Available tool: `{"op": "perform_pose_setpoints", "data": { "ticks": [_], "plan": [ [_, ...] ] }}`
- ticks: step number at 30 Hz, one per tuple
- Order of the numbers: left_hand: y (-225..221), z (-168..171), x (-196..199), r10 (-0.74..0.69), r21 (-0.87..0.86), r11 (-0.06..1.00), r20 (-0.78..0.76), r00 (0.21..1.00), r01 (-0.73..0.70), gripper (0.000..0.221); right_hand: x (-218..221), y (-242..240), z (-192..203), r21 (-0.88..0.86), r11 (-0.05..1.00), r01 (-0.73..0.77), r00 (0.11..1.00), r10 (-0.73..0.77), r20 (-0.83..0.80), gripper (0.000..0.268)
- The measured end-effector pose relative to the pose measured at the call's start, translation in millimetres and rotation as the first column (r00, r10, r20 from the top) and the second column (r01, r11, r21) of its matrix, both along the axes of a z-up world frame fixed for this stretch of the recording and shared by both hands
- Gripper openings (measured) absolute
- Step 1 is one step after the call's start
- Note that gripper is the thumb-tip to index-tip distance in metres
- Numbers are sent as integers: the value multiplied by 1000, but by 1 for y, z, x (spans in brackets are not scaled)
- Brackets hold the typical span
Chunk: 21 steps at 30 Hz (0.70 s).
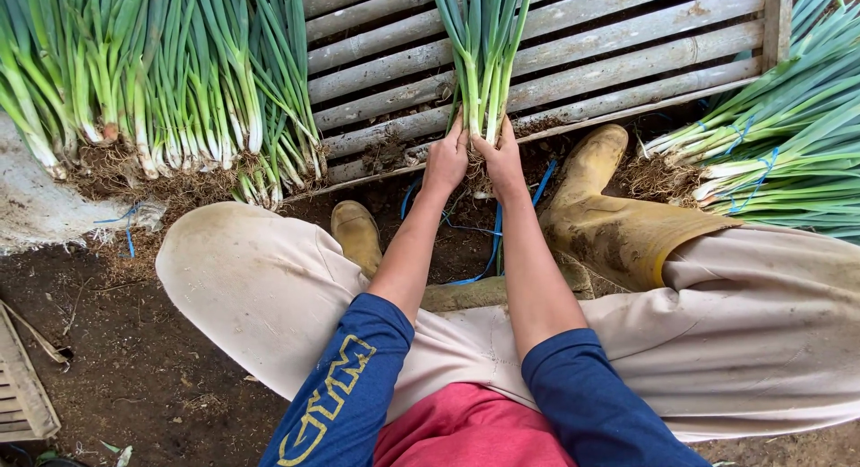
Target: Bundling green onions using plastic ties
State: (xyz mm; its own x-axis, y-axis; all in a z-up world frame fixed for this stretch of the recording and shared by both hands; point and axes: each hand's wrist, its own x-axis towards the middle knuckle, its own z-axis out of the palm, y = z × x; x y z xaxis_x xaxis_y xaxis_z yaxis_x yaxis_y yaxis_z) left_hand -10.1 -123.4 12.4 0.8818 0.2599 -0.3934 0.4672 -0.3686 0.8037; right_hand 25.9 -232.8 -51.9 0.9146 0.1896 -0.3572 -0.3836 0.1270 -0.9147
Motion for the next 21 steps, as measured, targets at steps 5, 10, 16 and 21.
{"op": "perform_pose_setpoints", "data": {
  "ticks": [5, 10, 16, 21],
  "plan": [
    [4, -140, 10, 35, 11, 999, -67, 997, -34, 44, 5, -6, -23, 0, 1000, 5, 1000, -5, 11, 88],
    [0, -147, 9, 37, -13, 999, -89, 995, -38, 47, 4, -6, -11, 27, 998, 57, 998, -58, 16, 81],
    [-10, -90, -2, 19, -71, 997, -117, 993, -27, 52, 3, -5, 7, -119, 992, 40, 999, -43, -29, 72],
    [-13, -151, -4, -2, 50, 999, -62, 998, 5, 47, -1, -16, 12, -254, 961, -113, 989, 84, -124, 70]
  ]
}}
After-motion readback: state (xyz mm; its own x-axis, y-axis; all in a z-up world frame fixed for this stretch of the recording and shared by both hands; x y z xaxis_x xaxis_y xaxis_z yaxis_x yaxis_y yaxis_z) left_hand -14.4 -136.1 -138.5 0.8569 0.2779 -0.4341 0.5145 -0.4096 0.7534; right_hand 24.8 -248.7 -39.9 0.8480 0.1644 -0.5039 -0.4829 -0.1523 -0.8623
